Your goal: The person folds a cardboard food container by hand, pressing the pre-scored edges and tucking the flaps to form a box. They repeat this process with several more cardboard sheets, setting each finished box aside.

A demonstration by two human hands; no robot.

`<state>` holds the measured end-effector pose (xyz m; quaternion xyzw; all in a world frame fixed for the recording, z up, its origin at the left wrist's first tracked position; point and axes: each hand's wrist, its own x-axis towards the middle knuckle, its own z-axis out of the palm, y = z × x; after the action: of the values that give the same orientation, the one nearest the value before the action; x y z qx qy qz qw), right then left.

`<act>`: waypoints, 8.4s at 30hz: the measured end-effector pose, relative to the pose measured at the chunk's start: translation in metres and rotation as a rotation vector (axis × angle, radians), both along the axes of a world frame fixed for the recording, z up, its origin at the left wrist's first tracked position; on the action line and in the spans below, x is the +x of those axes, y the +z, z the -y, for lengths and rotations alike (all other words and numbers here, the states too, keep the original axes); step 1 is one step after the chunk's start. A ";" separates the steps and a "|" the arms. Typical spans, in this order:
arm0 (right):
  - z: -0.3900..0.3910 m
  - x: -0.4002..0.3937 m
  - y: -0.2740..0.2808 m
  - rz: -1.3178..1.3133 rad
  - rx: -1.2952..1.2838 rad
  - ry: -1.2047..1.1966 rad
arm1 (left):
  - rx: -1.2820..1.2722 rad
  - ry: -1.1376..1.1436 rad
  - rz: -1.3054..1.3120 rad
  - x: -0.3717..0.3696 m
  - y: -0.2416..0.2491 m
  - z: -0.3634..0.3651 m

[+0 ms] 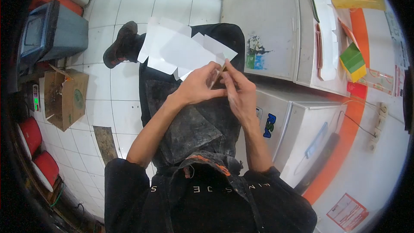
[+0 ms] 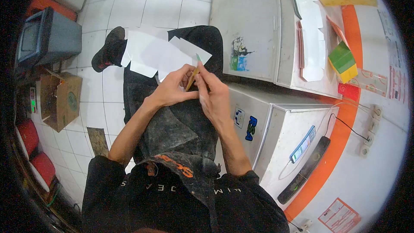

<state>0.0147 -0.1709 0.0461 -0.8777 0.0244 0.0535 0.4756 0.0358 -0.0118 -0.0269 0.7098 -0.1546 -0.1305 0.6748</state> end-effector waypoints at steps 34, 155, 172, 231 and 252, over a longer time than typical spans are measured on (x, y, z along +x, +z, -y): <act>0.036 -0.012 -0.002 -0.412 0.640 -0.393 | 0.022 0.216 -0.154 -0.021 0.030 0.010; -0.013 0.005 0.036 0.028 0.562 -0.122 | 0.026 0.199 0.402 0.004 0.070 -0.024; -0.026 0.003 0.029 0.217 0.597 -0.266 | -0.649 0.288 -0.314 0.002 0.093 -0.015; -0.011 0.014 0.036 -0.094 0.474 -0.182 | -0.043 0.341 0.218 -0.013 0.073 0.000; -0.037 0.001 0.008 -0.075 0.437 0.019 | -0.581 0.664 -0.265 0.027 0.094 -0.037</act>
<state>0.0153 -0.1335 0.0544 -0.7512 0.0218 0.0947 0.6528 0.0626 0.0253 0.0674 0.4795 0.1385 0.0519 0.8650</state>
